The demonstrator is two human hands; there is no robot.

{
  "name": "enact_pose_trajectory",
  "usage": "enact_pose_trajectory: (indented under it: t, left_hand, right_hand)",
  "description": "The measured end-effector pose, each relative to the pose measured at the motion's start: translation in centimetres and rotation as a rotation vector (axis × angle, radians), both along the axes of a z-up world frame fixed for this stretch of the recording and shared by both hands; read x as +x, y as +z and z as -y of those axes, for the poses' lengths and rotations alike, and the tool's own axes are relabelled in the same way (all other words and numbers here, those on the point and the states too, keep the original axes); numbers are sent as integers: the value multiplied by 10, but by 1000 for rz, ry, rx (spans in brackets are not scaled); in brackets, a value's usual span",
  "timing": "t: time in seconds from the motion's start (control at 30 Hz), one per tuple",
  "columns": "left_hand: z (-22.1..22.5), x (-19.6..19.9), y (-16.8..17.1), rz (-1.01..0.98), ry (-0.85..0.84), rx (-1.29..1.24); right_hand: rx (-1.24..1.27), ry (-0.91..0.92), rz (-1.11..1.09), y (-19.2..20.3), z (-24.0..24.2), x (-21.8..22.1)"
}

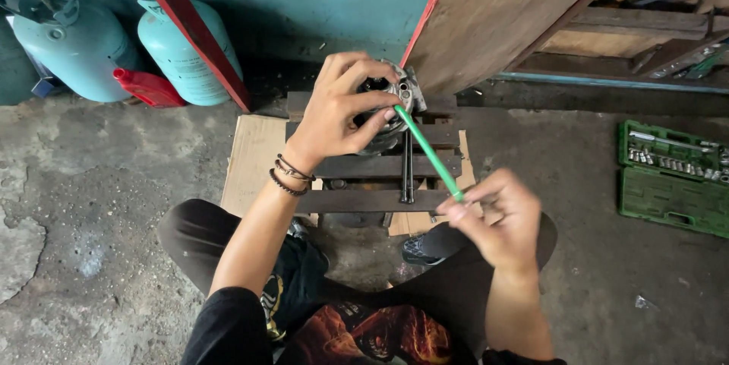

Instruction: Inspecting and cleaning the internal holes of a mechanical hub using a small probing tool

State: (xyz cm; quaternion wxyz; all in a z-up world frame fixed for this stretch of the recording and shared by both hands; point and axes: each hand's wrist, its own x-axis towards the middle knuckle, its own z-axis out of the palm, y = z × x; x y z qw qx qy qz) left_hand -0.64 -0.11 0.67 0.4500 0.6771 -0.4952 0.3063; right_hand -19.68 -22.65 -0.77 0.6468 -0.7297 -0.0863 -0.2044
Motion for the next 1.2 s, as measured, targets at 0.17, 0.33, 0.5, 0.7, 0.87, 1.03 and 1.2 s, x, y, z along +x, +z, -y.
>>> enact_pose_trajectory:
  t: [0.17, 0.33, 0.5, 0.7, 0.87, 1.03, 1.2]
  left_hand:
    - [0, 1, 2, 27, 12, 24]
    - [0, 0, 3, 29, 17, 41]
    - [0, 3, -2, 30, 11, 21]
    - [2, 4, -6, 30, 30, -26]
    - [-2, -7, 5, -9, 60, -1]
    - [-4, -11, 10, -66, 66, 57]
    - [-5, -12, 10, -99, 86, 46]
  right_hand:
    - [-130, 125, -1, 6, -21, -3]
    - [-153, 191, -26, 6, -14, 2]
    - [-260, -168, -101, 28, 38, 34]
    - [142, -76, -58, -9, 62, 151]
    - [-38, -53, -155, 22, 24, 199]
    - [-127, 97, -243, 36, -4, 228]
    - [-143, 231, -198, 33, -26, 241]
